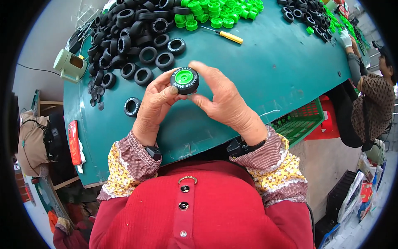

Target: Assemble green plastic rims into black rubber toy tires and snap on hubcaps.

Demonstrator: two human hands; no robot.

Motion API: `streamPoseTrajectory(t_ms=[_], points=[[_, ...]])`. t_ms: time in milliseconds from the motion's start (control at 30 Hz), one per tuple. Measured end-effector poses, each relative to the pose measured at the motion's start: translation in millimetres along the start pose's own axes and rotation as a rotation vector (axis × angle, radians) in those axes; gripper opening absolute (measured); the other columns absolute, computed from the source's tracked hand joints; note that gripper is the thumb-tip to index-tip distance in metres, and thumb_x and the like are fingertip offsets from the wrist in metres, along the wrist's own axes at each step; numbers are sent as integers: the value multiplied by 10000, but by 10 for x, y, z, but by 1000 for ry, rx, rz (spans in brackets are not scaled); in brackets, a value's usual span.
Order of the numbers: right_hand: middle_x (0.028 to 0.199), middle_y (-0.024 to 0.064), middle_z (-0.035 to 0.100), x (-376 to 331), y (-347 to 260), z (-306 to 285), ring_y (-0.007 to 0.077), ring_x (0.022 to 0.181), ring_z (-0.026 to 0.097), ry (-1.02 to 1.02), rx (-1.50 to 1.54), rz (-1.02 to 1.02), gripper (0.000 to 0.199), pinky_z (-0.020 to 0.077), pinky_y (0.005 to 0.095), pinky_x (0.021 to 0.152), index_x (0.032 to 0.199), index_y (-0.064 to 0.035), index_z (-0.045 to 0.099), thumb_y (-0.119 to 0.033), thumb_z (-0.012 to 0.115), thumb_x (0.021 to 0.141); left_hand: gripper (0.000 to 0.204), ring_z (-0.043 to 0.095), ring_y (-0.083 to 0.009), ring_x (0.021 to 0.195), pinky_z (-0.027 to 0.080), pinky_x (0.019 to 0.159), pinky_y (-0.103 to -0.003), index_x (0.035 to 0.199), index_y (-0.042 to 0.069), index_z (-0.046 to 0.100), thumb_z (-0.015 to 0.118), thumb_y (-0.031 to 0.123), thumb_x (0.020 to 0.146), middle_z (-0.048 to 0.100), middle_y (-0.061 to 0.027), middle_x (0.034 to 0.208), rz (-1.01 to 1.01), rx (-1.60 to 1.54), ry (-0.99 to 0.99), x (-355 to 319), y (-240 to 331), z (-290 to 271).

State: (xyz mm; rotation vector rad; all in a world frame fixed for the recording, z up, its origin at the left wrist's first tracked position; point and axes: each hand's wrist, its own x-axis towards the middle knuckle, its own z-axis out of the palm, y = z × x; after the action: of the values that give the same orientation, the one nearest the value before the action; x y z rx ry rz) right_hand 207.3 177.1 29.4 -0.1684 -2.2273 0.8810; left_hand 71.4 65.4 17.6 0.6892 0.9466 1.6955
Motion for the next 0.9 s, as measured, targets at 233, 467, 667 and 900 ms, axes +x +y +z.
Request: streamPoseTrajectory(t_ms=[233,467,667,900], points=[[1054,155,546,121,30,57,300,985,532,-116,25,133,573,437,351,828,1133,-23,461,-143,726,640,506,542,-139,945,452,797,-259,1193,-26,427,636,147,766,553,-89,1040,41,33,12,18,-10,-49],[1020,167,555,110,105,219,313,953,545,-61,94,174,543,446,349,808,1107,-15,472,-121,721,636,408,557,-97,853,468,711,-214,1165,-22,460,566,192,834,576,-67,980,-9,35,99,35,-17,-76],[969,146,581,115,125,295,265,874,590,-27,-28,59,537,473,327,751,1115,3,457,-117,717,661,392,553,-75,739,457,615,-186,1119,-1,499,579,251,830,592,-41,887,-26,17,162,57,-37,-116],[749,69,588,94,169,210,126,659,577,-188,943,839,544,462,222,599,982,-5,543,-515,410,851,387,545,-104,632,433,594,-198,1087,-4,530,589,267,818,571,-45,739,80,475,163,69,57,-214]])
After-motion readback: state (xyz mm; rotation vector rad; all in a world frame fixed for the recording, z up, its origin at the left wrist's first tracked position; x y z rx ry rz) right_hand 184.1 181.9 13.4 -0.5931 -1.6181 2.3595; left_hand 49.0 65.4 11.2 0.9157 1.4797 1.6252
